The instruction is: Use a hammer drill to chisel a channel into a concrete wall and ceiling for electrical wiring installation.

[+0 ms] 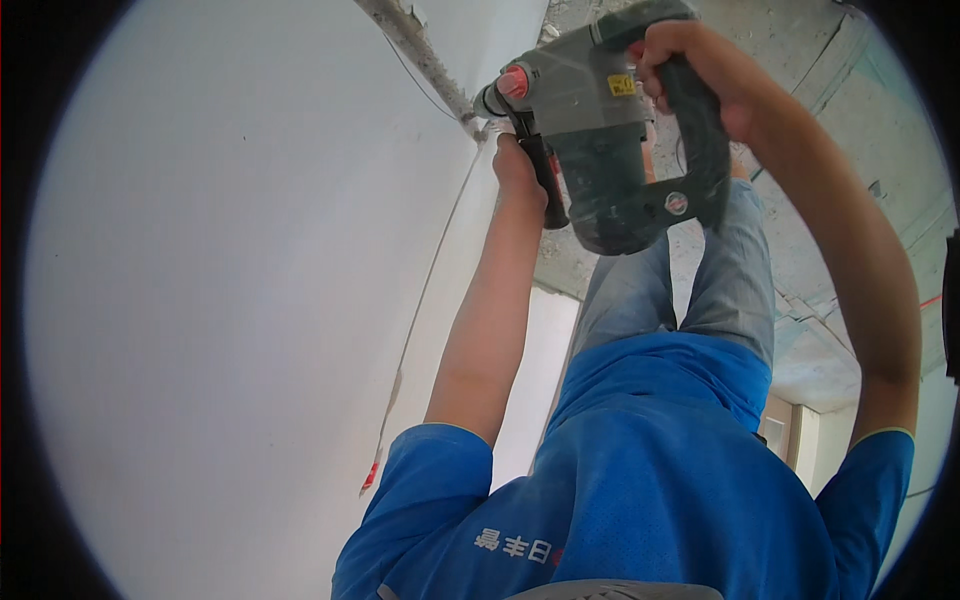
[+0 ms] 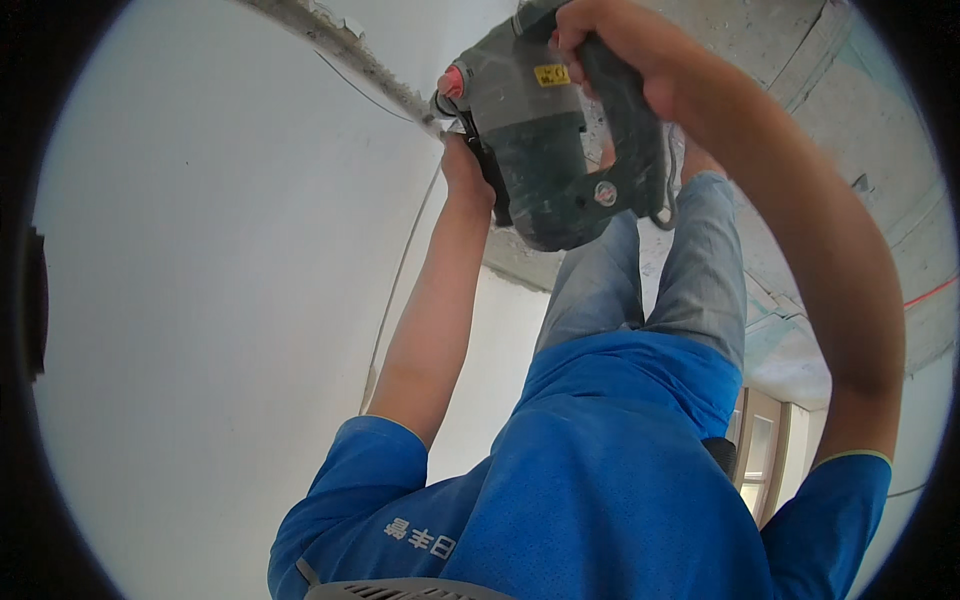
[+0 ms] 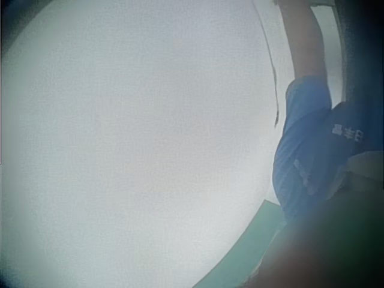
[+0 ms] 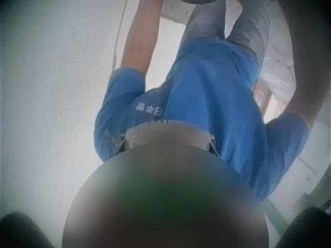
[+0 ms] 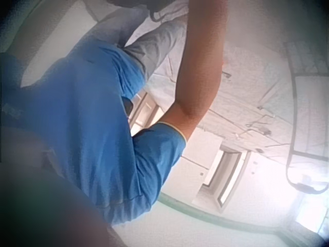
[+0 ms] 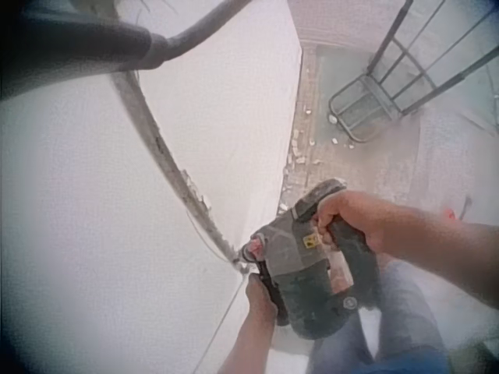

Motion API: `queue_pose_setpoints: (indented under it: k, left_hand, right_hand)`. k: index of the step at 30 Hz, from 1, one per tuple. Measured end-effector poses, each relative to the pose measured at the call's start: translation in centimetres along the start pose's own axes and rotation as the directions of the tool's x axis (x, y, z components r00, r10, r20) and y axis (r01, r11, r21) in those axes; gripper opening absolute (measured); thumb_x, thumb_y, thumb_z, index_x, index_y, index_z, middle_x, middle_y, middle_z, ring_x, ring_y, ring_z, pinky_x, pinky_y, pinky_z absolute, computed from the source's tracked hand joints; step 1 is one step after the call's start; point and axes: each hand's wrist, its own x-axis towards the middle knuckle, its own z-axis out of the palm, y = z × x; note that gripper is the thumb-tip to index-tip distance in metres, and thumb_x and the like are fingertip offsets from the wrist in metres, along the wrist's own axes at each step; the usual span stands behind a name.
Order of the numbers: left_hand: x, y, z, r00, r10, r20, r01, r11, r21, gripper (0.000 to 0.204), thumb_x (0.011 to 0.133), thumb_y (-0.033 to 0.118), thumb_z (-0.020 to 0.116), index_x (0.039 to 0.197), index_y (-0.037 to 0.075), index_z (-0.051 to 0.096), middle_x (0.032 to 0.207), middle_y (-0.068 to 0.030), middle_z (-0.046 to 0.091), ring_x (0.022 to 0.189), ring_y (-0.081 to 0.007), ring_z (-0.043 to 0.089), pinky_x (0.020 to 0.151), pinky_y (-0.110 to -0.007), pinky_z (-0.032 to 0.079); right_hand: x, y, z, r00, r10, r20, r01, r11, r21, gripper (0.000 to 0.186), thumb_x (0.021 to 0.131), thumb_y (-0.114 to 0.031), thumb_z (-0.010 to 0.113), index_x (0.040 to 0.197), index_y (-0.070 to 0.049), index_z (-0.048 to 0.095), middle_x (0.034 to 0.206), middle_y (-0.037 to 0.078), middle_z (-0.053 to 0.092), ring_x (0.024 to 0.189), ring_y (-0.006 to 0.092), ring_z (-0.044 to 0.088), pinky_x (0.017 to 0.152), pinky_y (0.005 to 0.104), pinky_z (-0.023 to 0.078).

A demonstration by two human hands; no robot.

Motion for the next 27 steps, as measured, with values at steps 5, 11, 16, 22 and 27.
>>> queue_pose_setpoints:
  k: [5,11,16,22,27]
  left_hand:
    - [0.5,0.4,1.8,0.996,-0.031,0.084,0.028,0.999,0.045,0.024,0.085,0.029,0.048,0.088,0.008,0.057,0.079,-0.0079,0.059,0.072,-0.0236,0.059,0.067,-0.037,0.047]
    - [1.0,1.3,1.4,0.997,-0.075,0.023,0.074,0.996,0.041,0.026,0.084,0.029,0.048,0.091,0.006,0.058,0.082,-0.0088,0.06,0.075,-0.0242,0.06,0.068,-0.038,0.048]
    - [-0.9,0.9,1.3,0.993,-0.112,-0.03,0.114,0.991,0.076,0.03,0.085,0.031,0.048,0.096,0.005,0.06,0.083,-0.0093,0.06,0.075,-0.0241,0.059,0.068,-0.038,0.048]
    - [-0.1,1.7,-1.1,0.998,-0.052,0.04,0.04,0.967,0.251,0.041,0.091,0.039,0.039,0.085,0.003,0.057,0.062,-0.0116,0.059,0.049,-0.0222,0.057,0.047,-0.035,0.046]
    - [2.3,0.5,-1.4,0.99,-0.092,0.109,0.067,0.975,0.211,0.04,0.091,0.039,0.044,0.084,0.003,0.058,0.062,-0.0109,0.06,0.049,-0.0194,0.057,0.047,-0.033,0.046]
  right_hand:
    - [8.4,3.0,-5.9,0.876,-0.013,0.483,-0.139,0.951,0.276,0.012,0.076,-0.007,0.055,0.083,0.002,0.056,0.067,0.014,0.058,0.055,0.0218,0.058,0.055,0.0306,0.051]
    - [4.4,-3.0,-0.5,0.971,0.221,0.093,-0.235,0.954,0.185,0.009,0.076,-0.005,0.053,0.081,0.002,0.056,0.067,0.013,0.058,0.054,0.0211,0.057,0.054,0.0301,0.05]
    - [3.7,-1.0,-3.0,0.967,0.159,0.201,-0.183,0.978,0.104,0.017,0.077,-0.011,0.054,0.087,0.001,0.057,0.069,0.009,0.059,0.059,0.0168,0.057,0.057,0.0275,0.048]
    - [-1.0,0.1,-1.4,0.985,0.142,0.095,-0.158,0.969,0.193,0.029,0.079,-0.017,0.056,0.099,0.003,0.062,0.08,0.006,0.063,0.069,0.0153,0.059,0.068,0.0275,0.051]
    - [2.6,4.2,-4.9,0.966,0.15,0.209,-0.216,0.912,0.348,0.038,0.08,-0.015,0.055,0.111,0.006,0.058,0.085,0.006,0.061,0.073,0.0141,0.058,0.071,0.0266,0.052]
